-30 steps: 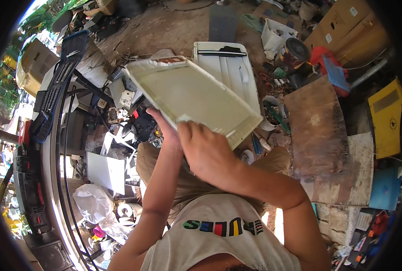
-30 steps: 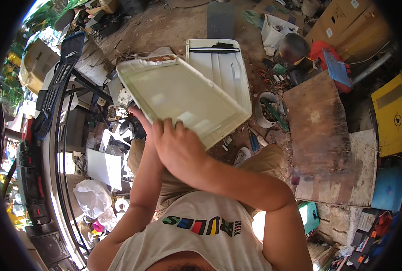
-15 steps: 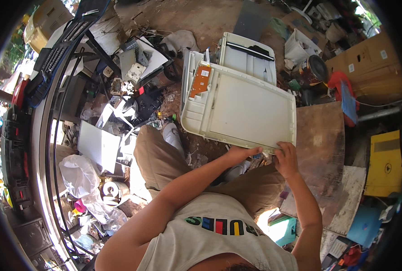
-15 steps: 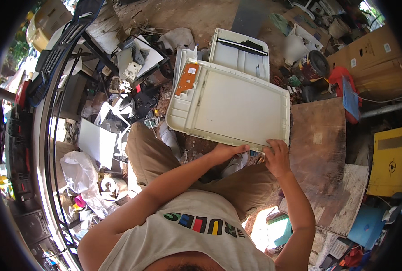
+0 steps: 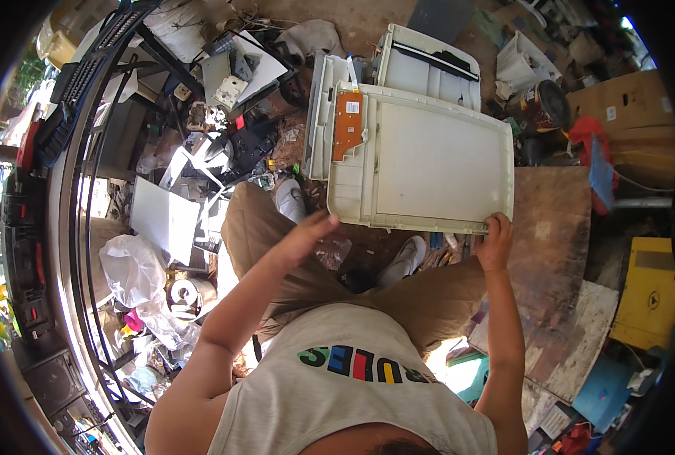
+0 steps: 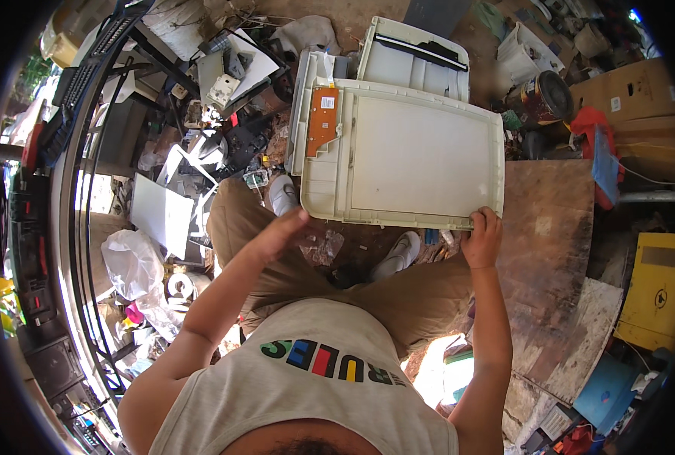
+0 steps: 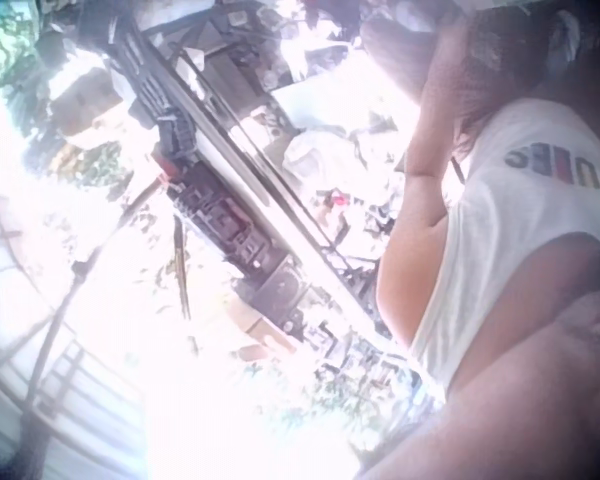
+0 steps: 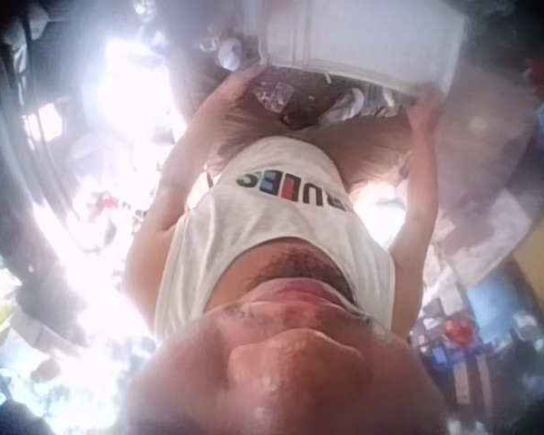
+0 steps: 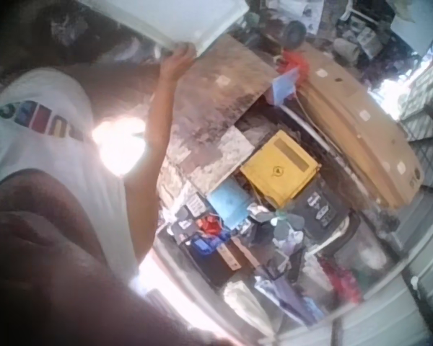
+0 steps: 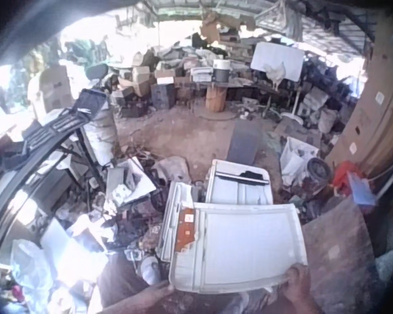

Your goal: The person disassembles a printer while sitting on the floor. They use a screwdriver to remove various plastic panels, the scanner bed, and internal components.

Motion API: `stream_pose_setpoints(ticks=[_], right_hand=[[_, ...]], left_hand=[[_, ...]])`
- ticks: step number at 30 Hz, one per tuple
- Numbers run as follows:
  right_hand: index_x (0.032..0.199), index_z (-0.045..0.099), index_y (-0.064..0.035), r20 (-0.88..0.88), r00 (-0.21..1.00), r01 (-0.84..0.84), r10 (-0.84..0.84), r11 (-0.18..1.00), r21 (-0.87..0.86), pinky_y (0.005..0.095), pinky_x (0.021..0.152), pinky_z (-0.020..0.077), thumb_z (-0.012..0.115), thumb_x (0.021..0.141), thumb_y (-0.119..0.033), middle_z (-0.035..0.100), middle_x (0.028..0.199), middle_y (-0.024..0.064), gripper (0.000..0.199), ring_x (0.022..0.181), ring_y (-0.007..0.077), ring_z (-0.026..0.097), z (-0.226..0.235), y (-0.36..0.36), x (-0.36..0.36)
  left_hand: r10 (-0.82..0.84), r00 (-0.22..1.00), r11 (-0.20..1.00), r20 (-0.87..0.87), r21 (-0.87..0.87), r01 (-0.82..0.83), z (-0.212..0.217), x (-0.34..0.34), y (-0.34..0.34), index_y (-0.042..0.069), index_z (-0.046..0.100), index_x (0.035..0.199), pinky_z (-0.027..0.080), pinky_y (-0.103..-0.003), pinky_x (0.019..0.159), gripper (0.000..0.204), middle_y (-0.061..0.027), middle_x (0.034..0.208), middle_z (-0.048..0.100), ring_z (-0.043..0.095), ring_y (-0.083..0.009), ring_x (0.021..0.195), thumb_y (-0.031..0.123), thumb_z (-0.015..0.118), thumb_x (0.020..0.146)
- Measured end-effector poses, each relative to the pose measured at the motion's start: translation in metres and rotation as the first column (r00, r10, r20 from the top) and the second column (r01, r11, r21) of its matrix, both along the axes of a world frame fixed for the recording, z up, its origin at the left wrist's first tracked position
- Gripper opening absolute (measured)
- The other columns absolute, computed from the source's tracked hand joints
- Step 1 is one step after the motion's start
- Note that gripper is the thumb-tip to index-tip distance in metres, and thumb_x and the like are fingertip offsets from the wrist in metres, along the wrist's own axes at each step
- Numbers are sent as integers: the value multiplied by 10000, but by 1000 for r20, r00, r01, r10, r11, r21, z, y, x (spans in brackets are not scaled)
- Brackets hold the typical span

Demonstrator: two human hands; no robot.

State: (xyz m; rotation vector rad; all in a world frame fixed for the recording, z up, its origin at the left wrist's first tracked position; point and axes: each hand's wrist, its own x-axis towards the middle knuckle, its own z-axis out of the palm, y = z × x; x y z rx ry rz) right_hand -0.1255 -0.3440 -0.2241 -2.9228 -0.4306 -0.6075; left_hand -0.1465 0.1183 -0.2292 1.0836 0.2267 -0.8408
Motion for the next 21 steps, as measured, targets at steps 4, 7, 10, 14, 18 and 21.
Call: stream_pose_setpoints(ticks=[4,7,10,14,18,21], right_hand=[[1220,567,-91,-96,994,44,-44,999,-4,516,983,436,725,720,-41,504,1326,156,527,1203,402,487,27,18,-12],[1299,559,-71,-56,988,147,-145,989,28,528,1026,417,701,817,-82,485,1391,176,502,1263,417,464,45,7,-26],[1207,627,-19,144,916,349,-374,921,174,485,1003,450,683,893,-117,567,1295,194,334,1187,402,542,46,-59,-57],[975,729,-42,1,765,607,-644,720,337,376,860,523,694,880,-124,696,1027,139,130,953,307,666,19,-128,-111],[878,763,-90,-447,453,864,-771,256,435,368,744,551,735,839,-272,728,843,113,188,795,249,707,-97,-154,-194],[927,759,-96,-638,354,922,-684,141,361,376,751,547,725,861,-332,747,921,112,247,880,267,724,-219,-143,-282]], left_hand=[[426,894,888,136,124,-442,8,33,31,46,363,1485,466,-468,1005,733,-162,1359,533,553,-296,1226,553,536,984],[419,878,864,230,196,-464,41,65,-2,18,424,1452,446,-429,1026,694,-175,1350,549,560,-286,1212,524,543,993],[282,851,818,443,353,-454,19,97,-28,-14,510,1381,422,-387,1039,645,-199,1310,584,559,-290,1211,501,555,996],[99,819,676,565,566,-472,-17,107,-20,-44,642,1192,453,-397,956,457,-215,1168,631,605,-311,1090,333,419,1059],[369,877,808,308,361,-466,4,100,-19,33,457,1449,432,-434,1065,553,-127,1381,552,558,-306,1233,407,436,1041],[377,893,779,247,437,-450,16,106,-31,51,370,1504,383,-471,1126,597,-132,1511,436,472,-309,1352,428,414,1044]])
